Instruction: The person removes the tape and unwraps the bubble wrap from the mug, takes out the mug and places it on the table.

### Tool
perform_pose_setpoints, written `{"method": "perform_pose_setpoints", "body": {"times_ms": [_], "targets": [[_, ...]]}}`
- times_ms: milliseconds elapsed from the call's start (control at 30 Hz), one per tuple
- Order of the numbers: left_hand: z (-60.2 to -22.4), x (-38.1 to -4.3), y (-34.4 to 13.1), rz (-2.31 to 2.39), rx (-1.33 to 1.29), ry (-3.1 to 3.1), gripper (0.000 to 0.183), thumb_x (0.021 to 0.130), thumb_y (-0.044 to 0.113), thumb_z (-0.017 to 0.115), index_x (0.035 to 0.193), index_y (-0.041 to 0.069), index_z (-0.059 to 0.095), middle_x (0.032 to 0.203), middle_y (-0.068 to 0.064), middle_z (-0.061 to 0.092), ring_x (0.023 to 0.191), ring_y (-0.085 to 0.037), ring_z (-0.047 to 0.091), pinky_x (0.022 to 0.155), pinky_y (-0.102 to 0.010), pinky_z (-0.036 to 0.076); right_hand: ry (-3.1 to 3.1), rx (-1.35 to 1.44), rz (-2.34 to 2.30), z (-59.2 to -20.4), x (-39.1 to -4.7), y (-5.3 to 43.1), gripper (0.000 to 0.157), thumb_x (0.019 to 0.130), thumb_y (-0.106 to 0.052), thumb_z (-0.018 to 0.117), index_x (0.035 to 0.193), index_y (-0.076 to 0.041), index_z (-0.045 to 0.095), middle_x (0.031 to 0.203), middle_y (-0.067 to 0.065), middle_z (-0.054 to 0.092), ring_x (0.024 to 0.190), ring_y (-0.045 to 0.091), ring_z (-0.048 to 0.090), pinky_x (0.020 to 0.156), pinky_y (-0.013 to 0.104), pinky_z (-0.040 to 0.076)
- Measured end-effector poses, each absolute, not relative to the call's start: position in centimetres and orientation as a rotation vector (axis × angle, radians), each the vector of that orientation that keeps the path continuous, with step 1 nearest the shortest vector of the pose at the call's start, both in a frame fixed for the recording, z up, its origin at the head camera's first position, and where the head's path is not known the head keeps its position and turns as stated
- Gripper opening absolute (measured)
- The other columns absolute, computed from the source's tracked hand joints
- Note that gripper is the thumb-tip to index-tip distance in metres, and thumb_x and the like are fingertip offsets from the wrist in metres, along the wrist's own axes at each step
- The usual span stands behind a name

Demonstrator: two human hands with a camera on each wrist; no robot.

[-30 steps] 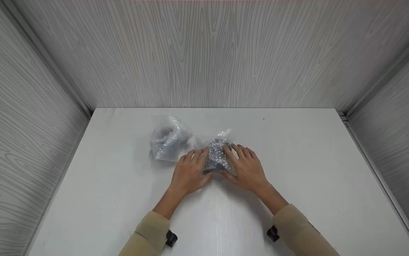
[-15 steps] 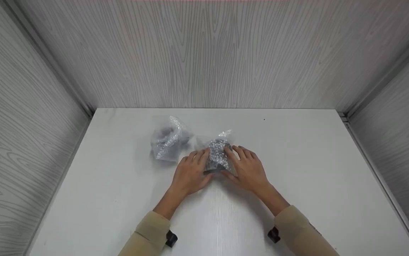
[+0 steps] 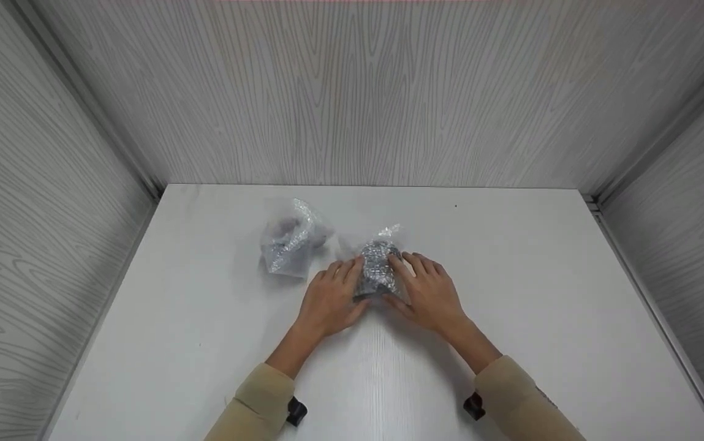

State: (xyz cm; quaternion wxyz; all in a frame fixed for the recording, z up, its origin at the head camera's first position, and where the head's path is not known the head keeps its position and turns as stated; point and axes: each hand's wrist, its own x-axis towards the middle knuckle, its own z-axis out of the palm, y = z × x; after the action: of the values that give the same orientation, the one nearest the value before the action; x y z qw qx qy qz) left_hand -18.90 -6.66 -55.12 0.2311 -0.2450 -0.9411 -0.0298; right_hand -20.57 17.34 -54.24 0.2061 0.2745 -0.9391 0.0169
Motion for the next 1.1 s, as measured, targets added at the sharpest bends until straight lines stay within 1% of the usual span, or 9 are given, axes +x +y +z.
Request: {"method": "perform_pose_setpoints", "body": {"times_ms": [367, 767, 1100], "targets": [[-54.9, -18.8, -6.1, -0.154, -0.676, -2.577, 0.085, 0.089, 0.055, 0.078, 0.153, 0.007, 0.050, 0.138, -0.008, 0.070, 0.121, -0.027, 0.068, 0.089, -0.040, 0.062, -2.586, 0.774, 0.042, -54.0, -20.3, 18.0, 0.075, 0.092, -0.060, 0.072, 0.151, -0.017, 0.053, 0.141, 0.015, 0.065, 0.128, 0.036, 0.066, 0.100, 0.053, 0.059], [-54.9, -18.3, -5.1, -0.140, -0.707, -2.578, 0.082, 0.092, 0.058, 0.074, 0.152, 0.008, 0.050, 0.137, -0.007, 0.071, 0.121, -0.025, 0.068, 0.090, -0.039, 0.062, -2.554, 0.757, -0.024, -53.8, -19.6, 19.0, 0.076, 0.089, -0.061, 0.076, 0.148, -0.017, 0.054, 0.138, 0.015, 0.067, 0.126, 0.037, 0.067, 0.096, 0.052, 0.061], [-55.0, -18.0, -5.0, -0.148, -0.708, -2.546, 0.082, 0.090, 0.059, 0.076, 0.150, 0.008, 0.053, 0.134, -0.006, 0.072, 0.118, -0.024, 0.069, 0.088, -0.038, 0.063, -2.586, 0.766, -0.006, -53.9, -19.3, 19.2, 0.074, 0.091, -0.060, 0.073, 0.149, -0.017, 0.055, 0.140, 0.014, 0.066, 0.128, 0.036, 0.066, 0.099, 0.052, 0.060]]}}
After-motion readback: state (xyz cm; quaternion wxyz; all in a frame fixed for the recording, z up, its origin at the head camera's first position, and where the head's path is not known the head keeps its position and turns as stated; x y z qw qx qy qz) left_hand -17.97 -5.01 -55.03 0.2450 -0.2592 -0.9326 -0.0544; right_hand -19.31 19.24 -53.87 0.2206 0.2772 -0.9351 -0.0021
